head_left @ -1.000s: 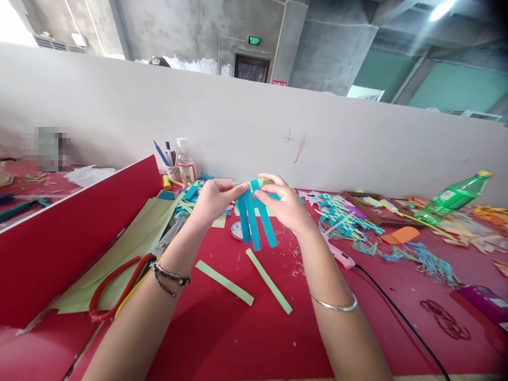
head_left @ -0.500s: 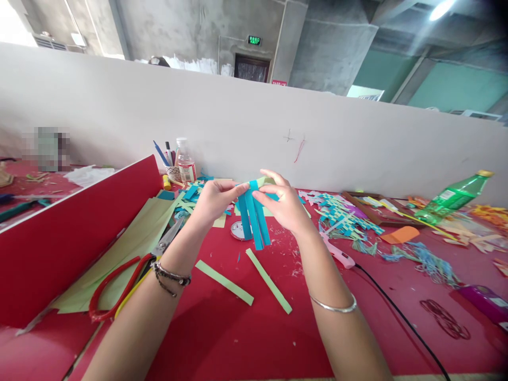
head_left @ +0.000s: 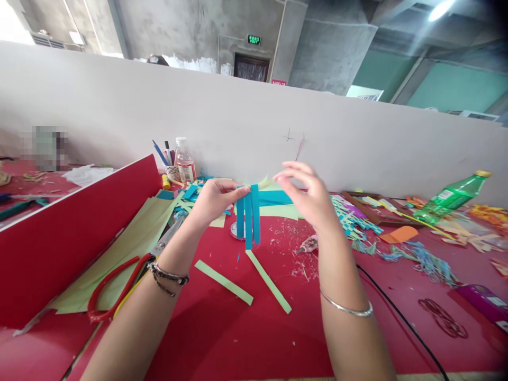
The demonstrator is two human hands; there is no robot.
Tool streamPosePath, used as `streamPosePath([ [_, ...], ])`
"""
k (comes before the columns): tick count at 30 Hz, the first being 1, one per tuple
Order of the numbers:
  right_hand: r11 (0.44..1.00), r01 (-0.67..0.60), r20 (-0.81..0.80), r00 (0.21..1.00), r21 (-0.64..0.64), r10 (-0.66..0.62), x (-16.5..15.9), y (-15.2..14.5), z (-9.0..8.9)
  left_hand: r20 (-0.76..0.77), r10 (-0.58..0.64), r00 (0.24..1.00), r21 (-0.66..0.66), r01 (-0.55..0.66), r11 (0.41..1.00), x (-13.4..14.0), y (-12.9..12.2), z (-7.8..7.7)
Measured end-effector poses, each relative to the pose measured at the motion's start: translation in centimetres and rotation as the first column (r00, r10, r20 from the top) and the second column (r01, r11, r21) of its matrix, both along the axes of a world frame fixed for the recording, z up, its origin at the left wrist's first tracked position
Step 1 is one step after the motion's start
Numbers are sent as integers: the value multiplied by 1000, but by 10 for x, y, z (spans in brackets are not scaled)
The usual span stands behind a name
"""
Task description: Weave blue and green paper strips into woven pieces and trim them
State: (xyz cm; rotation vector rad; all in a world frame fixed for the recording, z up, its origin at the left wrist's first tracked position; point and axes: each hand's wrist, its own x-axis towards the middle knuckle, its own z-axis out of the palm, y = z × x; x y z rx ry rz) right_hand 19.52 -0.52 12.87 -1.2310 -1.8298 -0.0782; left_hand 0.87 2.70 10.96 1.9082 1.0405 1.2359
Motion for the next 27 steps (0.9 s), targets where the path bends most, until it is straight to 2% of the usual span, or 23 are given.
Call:
streamPosePath([
  [3,995,38,15,999,97,-40,-1,-9,8,-41,-25,999,10,25,1000,1,-3,2],
  [7,1000,-23,178,984,16,20,-14,-14,6,-68,-61,996,7,61,998,3,-8,5],
  [12,997,-43,205,977,-60,55,-13,-10,2,-89,-65,994,15,67,998,3,-12,7],
  [16,992,-79,245,964,-96,101,-10,-13,6,-150,-121,981,22,126,992,1,-14,10],
  [18,989,-99,280,952,-109,126,-11,-18,8,-208,-126,970,58,141,988,-1,-19,14],
  [23,981,-156,327,927,-113,185,-19,-36,13,-357,-59,932,254,157,954,-10,-42,21],
  [27,973,-200,367,901,-118,230,-26,-53,14,-472,-89,877,273,241,931,-21,-63,26],
])
